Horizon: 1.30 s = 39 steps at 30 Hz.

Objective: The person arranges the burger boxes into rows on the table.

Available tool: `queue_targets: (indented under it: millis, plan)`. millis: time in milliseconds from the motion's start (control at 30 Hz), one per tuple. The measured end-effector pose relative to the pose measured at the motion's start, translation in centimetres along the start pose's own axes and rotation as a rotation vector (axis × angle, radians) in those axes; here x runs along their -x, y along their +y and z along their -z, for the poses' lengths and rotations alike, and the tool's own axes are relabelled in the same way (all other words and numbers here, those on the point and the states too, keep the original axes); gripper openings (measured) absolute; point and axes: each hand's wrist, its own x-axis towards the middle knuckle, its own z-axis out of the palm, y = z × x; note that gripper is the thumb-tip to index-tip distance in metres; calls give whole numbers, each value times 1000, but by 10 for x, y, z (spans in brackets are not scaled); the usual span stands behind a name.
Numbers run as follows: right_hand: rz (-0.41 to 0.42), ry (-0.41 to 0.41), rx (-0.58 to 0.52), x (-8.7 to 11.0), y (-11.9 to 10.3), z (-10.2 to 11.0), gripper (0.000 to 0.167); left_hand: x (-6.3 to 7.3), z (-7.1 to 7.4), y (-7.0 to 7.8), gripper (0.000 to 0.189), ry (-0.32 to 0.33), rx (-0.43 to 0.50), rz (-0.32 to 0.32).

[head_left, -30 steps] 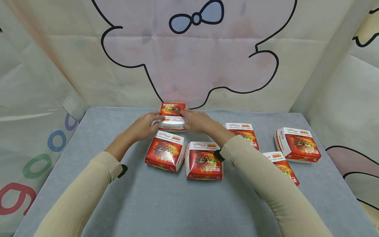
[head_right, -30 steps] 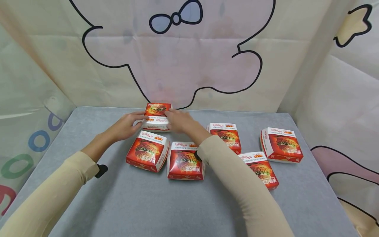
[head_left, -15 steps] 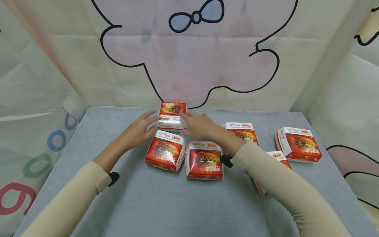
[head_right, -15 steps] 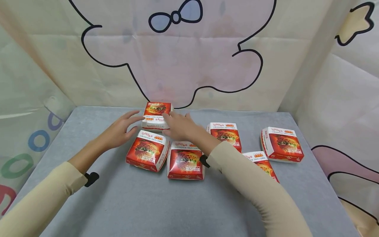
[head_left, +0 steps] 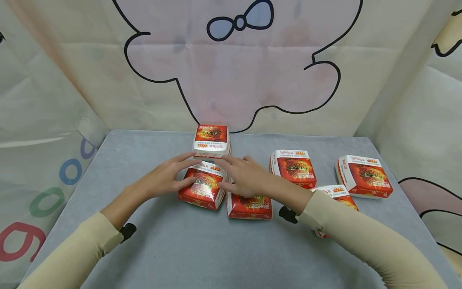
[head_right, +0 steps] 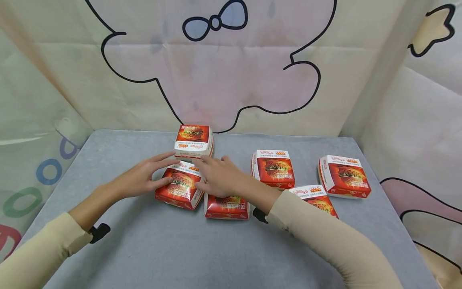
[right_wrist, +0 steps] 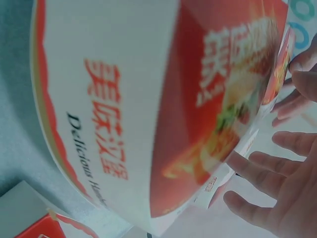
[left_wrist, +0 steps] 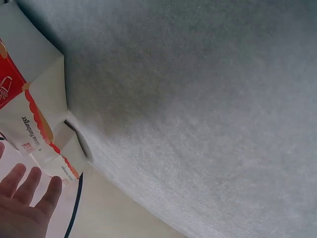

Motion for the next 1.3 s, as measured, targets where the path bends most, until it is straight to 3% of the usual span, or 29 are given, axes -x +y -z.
queue_targets:
  millis: [400, 933, 1300]
  plan:
    - [43, 19, 9, 12, -8, -7, 69, 3, -4, 7, 54, -25, -20, 2]
    - [29, -40, 46, 9, -10, -10, 72, 3, -5, 8, 47, -19, -77, -2]
    - [71, -57, 52, 8, -5, -8, 74, 3, -5, 10, 47, -24, -111, -35]
